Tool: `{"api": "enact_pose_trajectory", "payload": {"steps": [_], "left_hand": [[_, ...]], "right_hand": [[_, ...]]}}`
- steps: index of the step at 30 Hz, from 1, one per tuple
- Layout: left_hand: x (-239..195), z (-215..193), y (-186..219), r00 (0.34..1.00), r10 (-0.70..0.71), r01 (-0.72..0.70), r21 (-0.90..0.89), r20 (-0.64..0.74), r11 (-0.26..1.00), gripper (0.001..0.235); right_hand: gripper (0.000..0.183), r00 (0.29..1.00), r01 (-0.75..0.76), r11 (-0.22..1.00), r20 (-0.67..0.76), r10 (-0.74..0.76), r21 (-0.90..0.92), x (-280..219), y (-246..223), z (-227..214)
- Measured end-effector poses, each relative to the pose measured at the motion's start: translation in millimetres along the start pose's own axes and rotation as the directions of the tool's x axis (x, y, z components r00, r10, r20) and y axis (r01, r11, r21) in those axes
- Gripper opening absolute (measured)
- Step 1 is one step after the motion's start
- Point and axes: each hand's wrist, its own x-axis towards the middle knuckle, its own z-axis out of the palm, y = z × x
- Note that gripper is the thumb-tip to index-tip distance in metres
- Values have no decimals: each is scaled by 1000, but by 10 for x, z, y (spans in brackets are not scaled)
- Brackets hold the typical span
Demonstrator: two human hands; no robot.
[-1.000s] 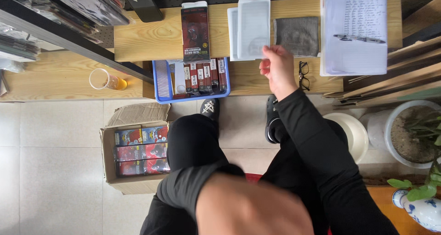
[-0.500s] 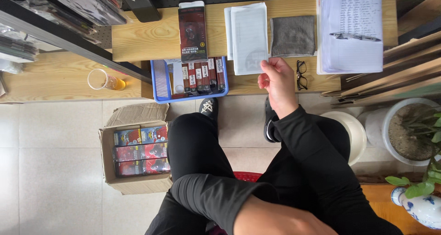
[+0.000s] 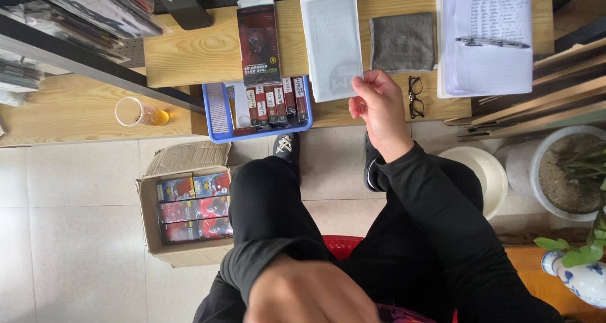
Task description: The person wipes a rectangular product box with a gray cloth, then opens the box to remove a white foam insert. They take out a black smartphone, remove the protective film from the screen, and place the phone and packaging on the table.
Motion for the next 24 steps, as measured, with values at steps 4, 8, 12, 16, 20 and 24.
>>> {"api": "enact_pose_trajectory", "payload": {"steps": [4, 8, 12, 16, 20, 24], "left_hand": [[-632, -428, 69, 910, 105, -19, 212, -401, 977, 37], [-1671, -1262, -199, 228, 347, 702, 401, -910, 588, 30], [-1787, -1273, -394, 174, -156, 646, -7, -972, 763, 41], [-1344, -1093, -393, 204, -312, 355, -227, -928, 907, 79], [-1207, -990, -320, 233, -418, 202, -376, -878, 904, 75], [-1321, -951, -351, 242, -492, 234, -442, -836, 866, 77]], "right_hand": [[14, 999, -8, 999, 39, 10, -46, -95, 56, 8], [15, 982, 128, 989, 152, -115, -78, -201, 124, 32], [16, 954, 131, 990, 277, -111, -56, -176, 169, 15], [15, 906, 93, 990, 421, -41, -104, -173, 172, 39], [10, 848, -1, 983, 520, 99, -186, -225, 136, 60], [12, 829, -84, 967, 522, 201, -239, -285, -51, 184]]}}
